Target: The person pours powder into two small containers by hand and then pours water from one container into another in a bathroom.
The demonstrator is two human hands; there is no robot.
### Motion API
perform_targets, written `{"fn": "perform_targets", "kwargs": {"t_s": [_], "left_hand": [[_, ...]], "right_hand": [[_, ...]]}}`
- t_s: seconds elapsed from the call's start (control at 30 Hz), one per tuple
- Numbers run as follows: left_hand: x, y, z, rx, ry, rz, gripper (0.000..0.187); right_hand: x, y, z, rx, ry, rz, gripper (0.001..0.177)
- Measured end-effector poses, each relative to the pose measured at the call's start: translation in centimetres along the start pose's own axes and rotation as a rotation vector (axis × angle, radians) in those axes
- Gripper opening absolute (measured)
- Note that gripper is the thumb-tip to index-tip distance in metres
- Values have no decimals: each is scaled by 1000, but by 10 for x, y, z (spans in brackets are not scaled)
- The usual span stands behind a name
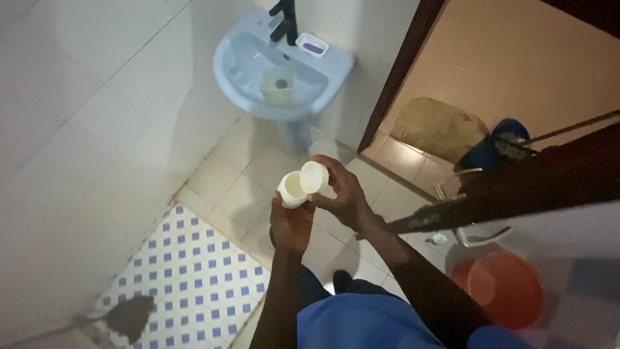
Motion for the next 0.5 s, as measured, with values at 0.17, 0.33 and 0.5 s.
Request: {"fn": "perform_targets", "kwargs": {"t_s": [0.17,0.33,0.5], "left_hand": [[18,-30,84,-103,-138,-149,49],[75,-35,156,-104,-223,-161,50],[139,-26,208,-130,-268,-91,56]], "right_hand": [[30,6,58,102,-28,145,80],[56,28,132,204,-41,181,76],[80,53,200,267,-43,272,73]]}}
Point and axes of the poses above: each hand's wrist, its own z-axis towards the middle knuckle, its own y-axis out of the palm, x = y × z, the point moved 7 cm from there along z, towards the middle knuckle, and after that the axes turned 9 degrees about -y, right-handed, at the moved point
